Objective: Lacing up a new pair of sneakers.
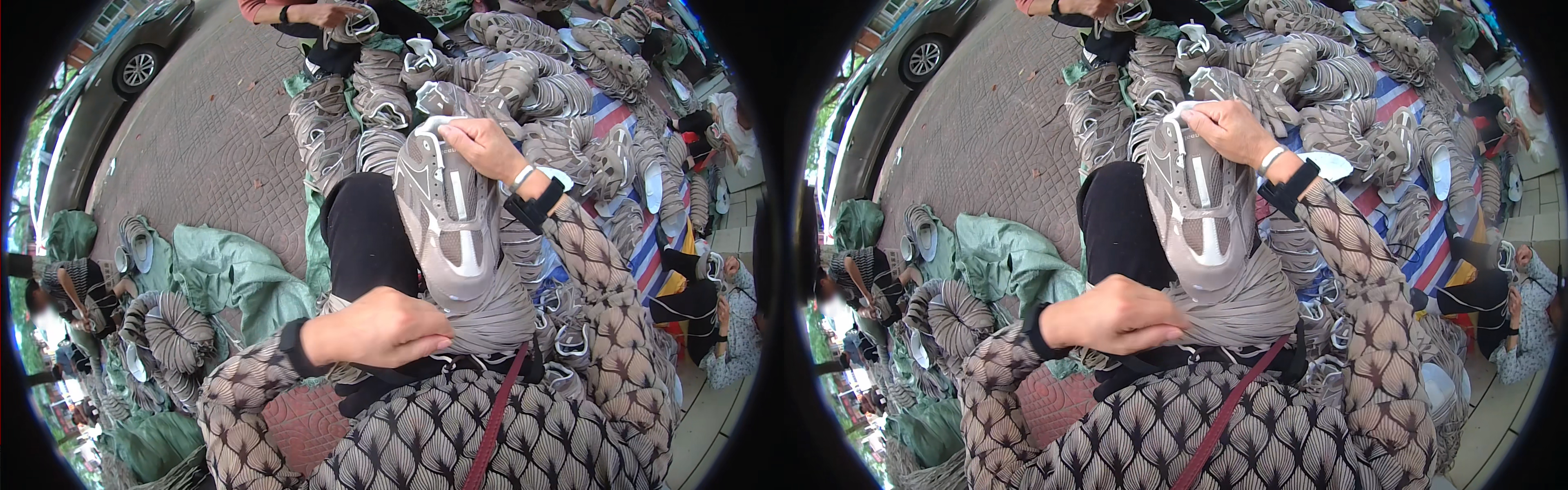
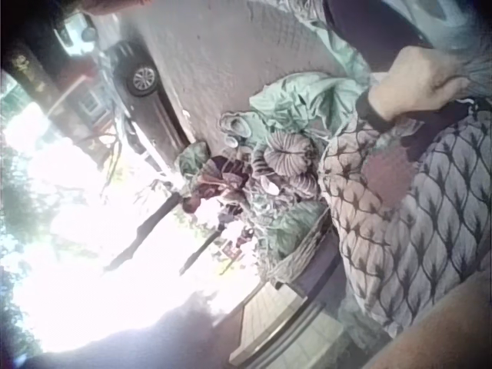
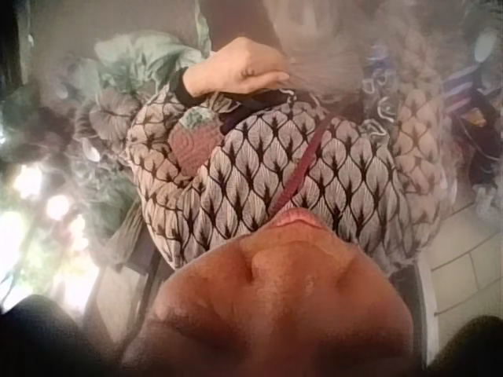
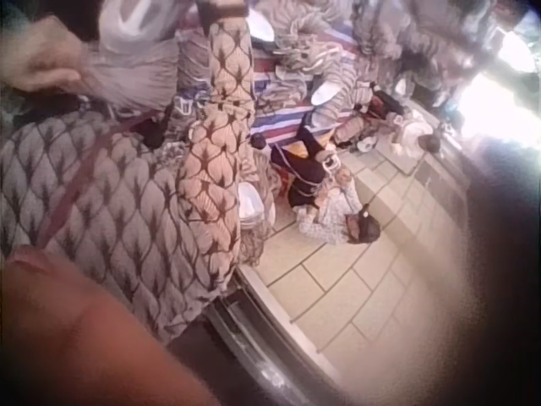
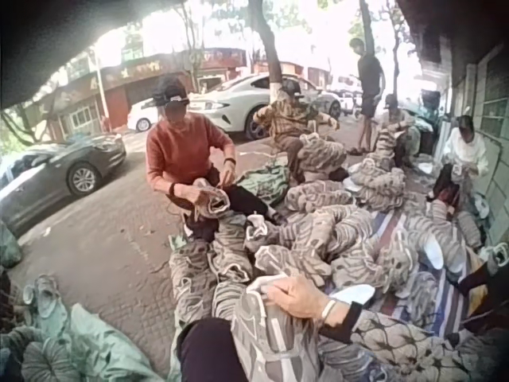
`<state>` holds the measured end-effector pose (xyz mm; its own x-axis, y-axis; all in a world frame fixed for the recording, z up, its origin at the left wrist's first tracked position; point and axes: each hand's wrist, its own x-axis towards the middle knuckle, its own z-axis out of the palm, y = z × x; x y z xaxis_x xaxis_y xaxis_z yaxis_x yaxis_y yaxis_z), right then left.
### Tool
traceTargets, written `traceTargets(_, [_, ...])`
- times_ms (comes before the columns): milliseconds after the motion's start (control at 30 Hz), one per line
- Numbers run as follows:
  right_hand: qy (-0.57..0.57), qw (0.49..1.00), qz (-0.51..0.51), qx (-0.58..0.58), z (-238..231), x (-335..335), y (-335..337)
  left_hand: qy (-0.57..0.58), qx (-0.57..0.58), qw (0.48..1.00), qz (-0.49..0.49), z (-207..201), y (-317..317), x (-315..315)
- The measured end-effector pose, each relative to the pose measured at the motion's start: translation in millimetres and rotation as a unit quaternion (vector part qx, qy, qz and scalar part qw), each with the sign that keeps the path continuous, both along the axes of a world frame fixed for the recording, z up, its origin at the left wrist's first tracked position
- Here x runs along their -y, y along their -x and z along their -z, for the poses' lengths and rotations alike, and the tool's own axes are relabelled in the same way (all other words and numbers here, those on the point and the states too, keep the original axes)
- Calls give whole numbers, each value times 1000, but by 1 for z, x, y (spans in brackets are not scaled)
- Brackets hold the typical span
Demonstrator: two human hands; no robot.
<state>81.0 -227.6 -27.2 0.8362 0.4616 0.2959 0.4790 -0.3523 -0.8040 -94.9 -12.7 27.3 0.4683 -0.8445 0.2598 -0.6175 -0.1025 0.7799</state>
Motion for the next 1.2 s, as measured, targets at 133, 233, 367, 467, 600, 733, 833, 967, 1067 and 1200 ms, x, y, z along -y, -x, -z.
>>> traceTargets(133, [55, 998, -25, 35, -10, -12, 10, -102, 66, 990, -69, -29, -25, -5])
traceTargets(233, [-12, 999, -6, 36, 0, -13, 4, -232, 165, 958, -34, 14, -26, 19])
traceTargets(367, [-71, 997, -5, -38, 3, -8, 2, -257, 153, 952, -61, 27, -8, 24])
traceTargets(467, [-73, 994, 70, -51, 5, -3, 1, -251, 138, 955, -74, 23, -8, 27])
traceTargets(600, [-234, 961, 121, -86, 17, 3, -5, -197, 126, 969, -82, 24, -21, 24])
traceTargets(733, [-235, 967, 72, -68, 23, 13, 0, -203, 263, 924, -188, 21, -52, 27])
traceTargets(833, [-179, 980, 64, -51, 16, 11, 7, -237, 318, 896, -198, 28, -66, 32])
traceTargets(967, [-170, 981, 97, -4, -1, -6, 8, -263, 324, 894, -163, 33, -70, 31])
traceTargets(1067, [-88, 982, 104, 130, -1, -19, -2, -255, 330, 897, -149, 37, -72, 29])
traceTargets(1200, [-7, 995, 69, 72, 19, -12, -6, -252, 316, 903, -143, 32, -60, 23])
